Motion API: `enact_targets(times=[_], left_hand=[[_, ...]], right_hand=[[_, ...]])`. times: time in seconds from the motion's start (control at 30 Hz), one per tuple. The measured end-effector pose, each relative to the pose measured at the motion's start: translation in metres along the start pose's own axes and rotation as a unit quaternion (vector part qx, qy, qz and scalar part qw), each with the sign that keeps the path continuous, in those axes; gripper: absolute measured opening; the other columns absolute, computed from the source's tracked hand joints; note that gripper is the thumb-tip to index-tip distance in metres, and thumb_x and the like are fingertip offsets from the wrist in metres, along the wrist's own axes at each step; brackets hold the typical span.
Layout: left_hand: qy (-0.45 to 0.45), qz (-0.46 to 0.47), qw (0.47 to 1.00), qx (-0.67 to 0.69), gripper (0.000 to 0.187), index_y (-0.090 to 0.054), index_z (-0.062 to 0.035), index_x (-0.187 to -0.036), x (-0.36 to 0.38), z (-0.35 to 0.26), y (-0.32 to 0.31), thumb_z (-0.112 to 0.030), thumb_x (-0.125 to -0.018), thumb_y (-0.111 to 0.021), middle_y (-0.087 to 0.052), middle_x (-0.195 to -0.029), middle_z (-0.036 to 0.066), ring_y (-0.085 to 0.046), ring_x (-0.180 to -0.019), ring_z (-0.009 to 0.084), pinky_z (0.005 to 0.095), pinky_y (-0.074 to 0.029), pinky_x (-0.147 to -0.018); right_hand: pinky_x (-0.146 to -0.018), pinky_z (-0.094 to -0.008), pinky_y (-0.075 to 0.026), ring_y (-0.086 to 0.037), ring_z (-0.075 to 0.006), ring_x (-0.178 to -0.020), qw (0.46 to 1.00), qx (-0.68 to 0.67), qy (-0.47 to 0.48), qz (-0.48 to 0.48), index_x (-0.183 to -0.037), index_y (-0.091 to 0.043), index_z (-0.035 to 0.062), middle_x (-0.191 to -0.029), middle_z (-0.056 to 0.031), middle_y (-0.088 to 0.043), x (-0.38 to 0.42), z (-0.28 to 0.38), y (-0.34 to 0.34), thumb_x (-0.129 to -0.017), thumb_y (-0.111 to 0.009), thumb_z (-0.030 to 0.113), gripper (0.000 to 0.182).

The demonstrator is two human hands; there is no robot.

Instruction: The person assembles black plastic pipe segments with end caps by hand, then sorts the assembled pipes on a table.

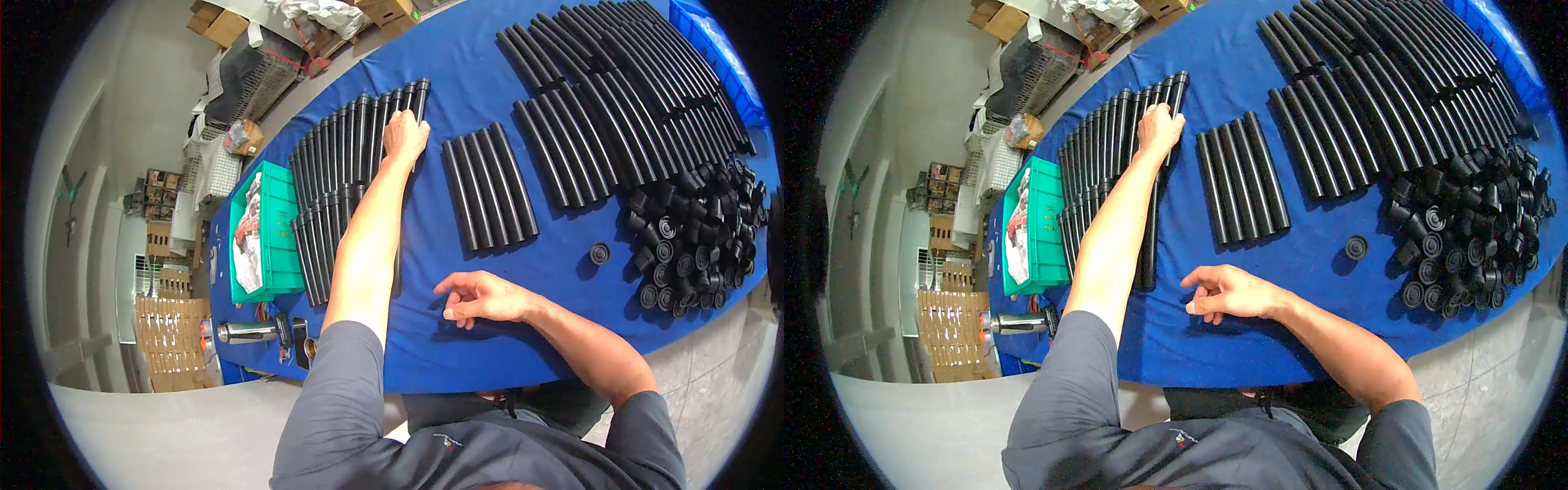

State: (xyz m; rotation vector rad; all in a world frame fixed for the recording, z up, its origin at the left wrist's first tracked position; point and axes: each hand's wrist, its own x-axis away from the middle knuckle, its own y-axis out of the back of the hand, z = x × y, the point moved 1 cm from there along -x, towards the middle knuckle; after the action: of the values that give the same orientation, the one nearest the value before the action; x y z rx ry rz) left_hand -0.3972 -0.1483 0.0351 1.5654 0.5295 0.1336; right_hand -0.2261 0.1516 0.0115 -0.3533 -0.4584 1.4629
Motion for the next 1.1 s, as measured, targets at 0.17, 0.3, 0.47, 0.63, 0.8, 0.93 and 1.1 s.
enact_targets(times=[0.17, 0.3, 0.47, 0.63, 0.8, 0.93, 1.1], left_hand=[[0.03, 0.017, 0.999, -0.019, 0.041, -0.064, -0.0012, -0.116, -0.002, -0.011, 0.001, -0.029, -0.086, -0.07, -0.068, -0.117, 0.023, -0.066, -0.112, 0.0415, 0.0532, -0.053, -0.096], [0.053, 0.039, 0.997, -0.034, 0.044, -0.06, -0.0054, -0.123, -0.007, -0.016, 0.004, -0.028, -0.085, -0.07, -0.069, -0.12, 0.022, -0.067, -0.113, 0.0419, 0.0541, -0.053, -0.096], [0.066, 0.088, 0.993, -0.042, 0.048, -0.064, -0.0071, -0.12, -0.018, -0.005, 0.006, -0.032, -0.081, -0.076, -0.071, -0.118, 0.02, -0.069, -0.112, 0.0377, 0.0491, -0.054, -0.097], [0.054, 0.184, 0.979, 0.069, 0.062, -0.069, 0.0011, -0.108, -0.035, 0.011, 0.02, -0.047, -0.074, -0.089, -0.073, -0.083, 0.012, -0.071, -0.061, 0.0179, 0.0319, -0.061, -0.058], [0.006, 0.2, 0.98, 0.007, 0.055, -0.066, -0.0003, -0.1, -0.041, 0.022, 0.028, -0.045, -0.076, -0.087, -0.072, -0.078, 0.012, -0.069, -0.06, 0.0191, 0.034, -0.06, -0.058], [-0.019, 0.142, 0.99, -0.018, 0.049, -0.063, -0.0019, -0.094, -0.037, 0.028, 0.016, -0.042, -0.078, -0.086, -0.072, -0.078, 0.012, -0.07, -0.06, 0.0203, 0.0352, -0.058, -0.058], [0.008, 0.13, 0.992, -0.005, 0.043, -0.068, -0.0035, -0.094, -0.032, 0.028, 0.011, -0.04, -0.078, -0.086, -0.074, -0.082, 0.013, -0.072, -0.065, 0.0215, 0.0378, -0.059, -0.066]], right_hand=[[-0.067, -0.0288, -0.057, -0.067, -0.0139, -0.078, 1.0, 0.009, 0.001, -0.001, -0.138, -0.052, -0.006, -0.092, -0.0076, -0.069, 0.001, 0.003, 0.0, -0.095, -0.075, 0.023, 0.056], [-0.067, -0.0289, -0.057, -0.067, -0.0138, -0.077, 1.0, 0.017, 0.003, -0.001, -0.137, -0.053, -0.0064, -0.09, -0.0076, -0.069, 0.001, 0.002, 0.0, -0.095, -0.074, 0.023, 0.055], [-0.066, -0.029, -0.057, -0.067, -0.0138, -0.076, 1.0, 0.026, 0.005, -0.005, -0.136, -0.054, -0.0066, -0.089, -0.0077, -0.069, 0.002, 0.003, -0.001, -0.095, -0.074, 0.023, 0.054], [-0.065, -0.0294, -0.057, -0.067, -0.0143, -0.074, 0.999, 0.034, 0.007, -0.006, -0.135, -0.055, -0.0063, -0.089, -0.0083, -0.069, 0.001, 0.003, -0.001, -0.095, -0.075, 0.024, 0.054], [-0.065, -0.0296, -0.057, -0.067, -0.0145, -0.072, 0.999, 0.025, 0.019, -0.005, -0.133, -0.056, -0.0067, -0.086, -0.0083, -0.069, -0.001, -0.001, 0.0, -0.095, -0.075, 0.023, 0.052], [-0.065, -0.0297, -0.057, -0.067, -0.0143, -0.071, 0.999, 0.033, 0.019, -0.008, -0.132, -0.057, -0.0072, -0.086, -0.0081, -0.069, -0.001, -0.001, 0.0, -0.094, -0.075, 0.024, 0.052], [-0.065, -0.0299, -0.057, -0.067, -0.0148, -0.071, 0.999, 0.046, 0.023, -0.002, -0.131, -0.057, -0.0079, -0.086, -0.0082, -0.069, -0.002, -0.001, 0.0, -0.094, -0.075, 0.025, 0.053]])
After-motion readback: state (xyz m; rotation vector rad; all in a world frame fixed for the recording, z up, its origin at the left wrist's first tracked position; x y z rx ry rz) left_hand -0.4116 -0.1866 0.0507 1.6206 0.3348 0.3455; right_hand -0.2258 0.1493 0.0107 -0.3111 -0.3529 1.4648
